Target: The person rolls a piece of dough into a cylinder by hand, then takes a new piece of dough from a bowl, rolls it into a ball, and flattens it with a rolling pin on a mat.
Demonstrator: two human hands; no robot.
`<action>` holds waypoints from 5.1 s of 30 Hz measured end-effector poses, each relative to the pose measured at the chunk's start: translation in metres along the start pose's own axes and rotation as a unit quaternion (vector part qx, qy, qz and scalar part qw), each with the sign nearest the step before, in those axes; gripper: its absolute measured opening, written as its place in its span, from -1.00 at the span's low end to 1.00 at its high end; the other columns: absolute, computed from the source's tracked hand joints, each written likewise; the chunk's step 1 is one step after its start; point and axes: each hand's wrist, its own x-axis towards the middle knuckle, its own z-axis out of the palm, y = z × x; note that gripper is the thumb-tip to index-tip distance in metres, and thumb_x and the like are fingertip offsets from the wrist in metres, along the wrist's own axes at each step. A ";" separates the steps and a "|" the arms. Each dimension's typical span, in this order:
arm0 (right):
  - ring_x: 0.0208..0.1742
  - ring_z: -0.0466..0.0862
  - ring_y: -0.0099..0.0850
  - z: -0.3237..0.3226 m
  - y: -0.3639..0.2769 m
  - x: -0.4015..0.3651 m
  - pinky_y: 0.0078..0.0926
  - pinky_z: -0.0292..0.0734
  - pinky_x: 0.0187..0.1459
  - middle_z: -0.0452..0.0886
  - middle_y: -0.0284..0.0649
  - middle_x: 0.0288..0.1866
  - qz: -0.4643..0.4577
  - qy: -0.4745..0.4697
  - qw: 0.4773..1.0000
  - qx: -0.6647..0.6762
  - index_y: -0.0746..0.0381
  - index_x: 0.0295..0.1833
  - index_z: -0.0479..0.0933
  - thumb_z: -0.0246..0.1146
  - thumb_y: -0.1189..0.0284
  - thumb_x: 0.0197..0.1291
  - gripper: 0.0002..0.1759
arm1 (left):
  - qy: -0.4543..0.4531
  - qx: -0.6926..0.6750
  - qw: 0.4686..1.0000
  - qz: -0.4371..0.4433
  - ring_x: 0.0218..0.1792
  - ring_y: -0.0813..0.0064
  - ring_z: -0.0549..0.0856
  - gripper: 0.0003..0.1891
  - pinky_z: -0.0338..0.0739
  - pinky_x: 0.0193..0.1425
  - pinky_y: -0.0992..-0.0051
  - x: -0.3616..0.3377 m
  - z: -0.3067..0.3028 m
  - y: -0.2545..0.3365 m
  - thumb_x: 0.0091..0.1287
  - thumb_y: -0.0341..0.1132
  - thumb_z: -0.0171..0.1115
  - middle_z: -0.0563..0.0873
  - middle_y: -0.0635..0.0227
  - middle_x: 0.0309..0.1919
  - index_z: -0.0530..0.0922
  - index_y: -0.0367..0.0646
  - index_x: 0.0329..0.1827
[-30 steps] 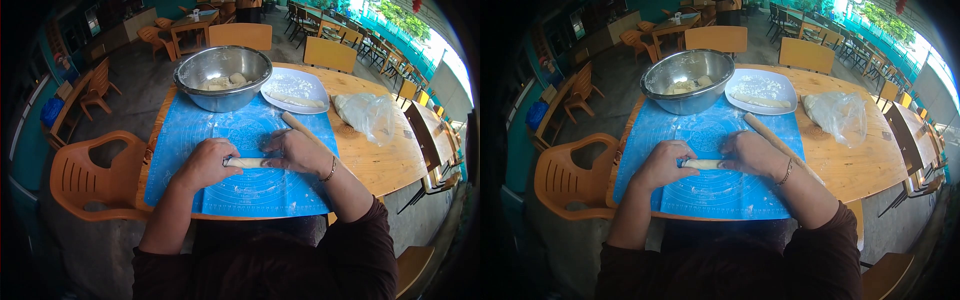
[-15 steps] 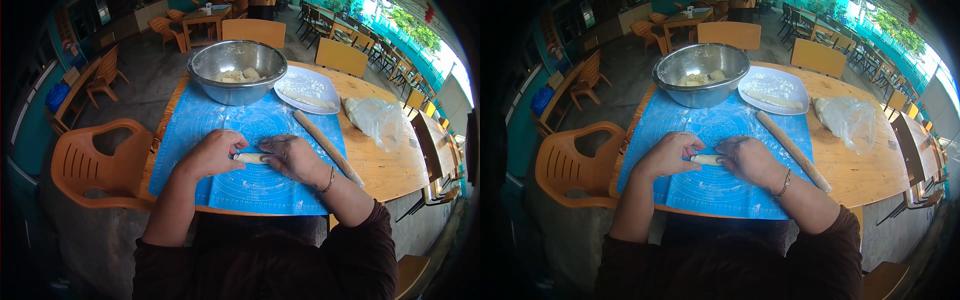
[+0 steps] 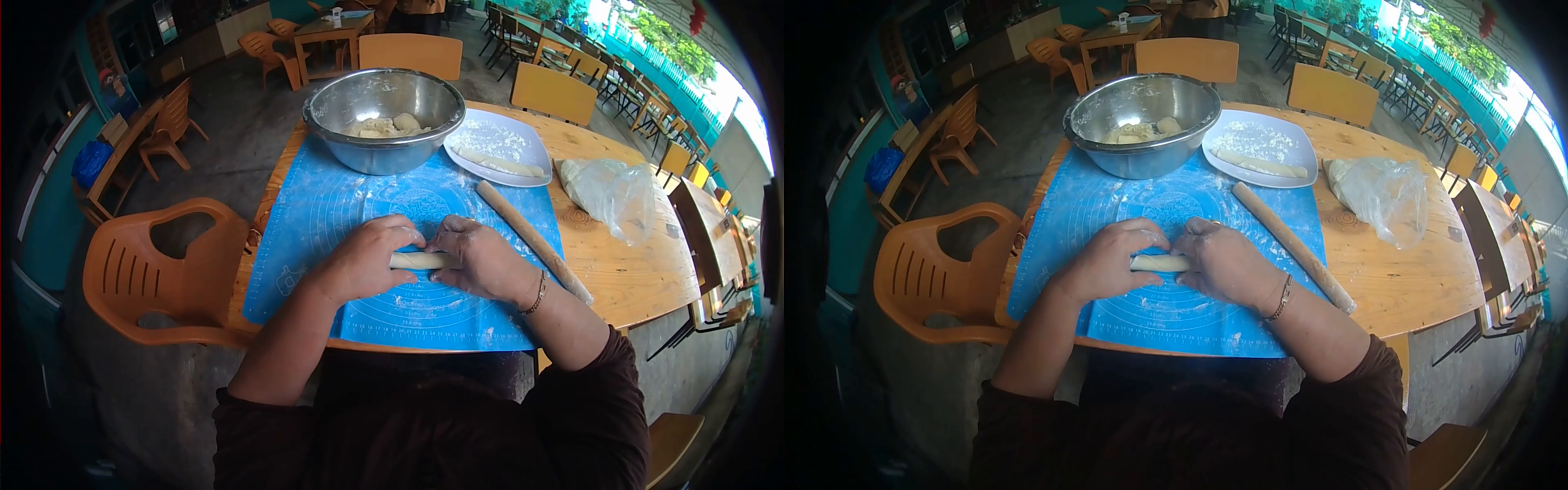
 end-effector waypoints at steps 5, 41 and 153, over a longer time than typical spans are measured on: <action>-0.06 0.67 -0.07 -0.007 -0.001 -0.003 -0.19 0.60 0.02 0.63 -0.09 -0.11 0.053 -0.096 0.991 -0.076 0.22 -0.13 0.67 0.41 0.41 0.05 -0.76 | -0.068 0.003 0.997 -0.030 -0.21 0.20 0.72 -0.79 0.63 -0.09 0.29 -0.002 0.000 -0.001 0.11 -0.50 0.45 0.74 0.15 -0.19 0.73 -0.30 -0.18; -0.12 0.70 -0.03 -0.026 0.021 -0.010 -0.12 0.60 -0.03 0.69 -0.01 -0.25 0.112 -0.157 0.974 -0.119 0.26 -0.29 0.68 0.35 0.37 0.09 -0.83 | -0.065 0.092 0.994 -0.008 -0.16 0.15 0.72 -0.77 0.62 -0.02 0.25 -0.002 0.007 0.006 0.15 -0.44 0.44 0.74 0.08 -0.23 0.73 -0.34 -0.15; 0.01 0.60 -0.15 0.025 0.014 0.007 -0.23 0.54 0.10 0.60 -0.14 -0.11 -0.020 -0.009 0.999 -0.046 0.24 -0.02 0.69 0.34 0.41 0.15 -0.72 | -0.047 0.280 0.959 -0.007 0.18 0.02 0.67 -0.90 0.31 0.48 0.03 -0.013 0.001 0.009 0.16 -0.48 0.37 0.79 0.06 -0.16 0.72 -0.30 -0.28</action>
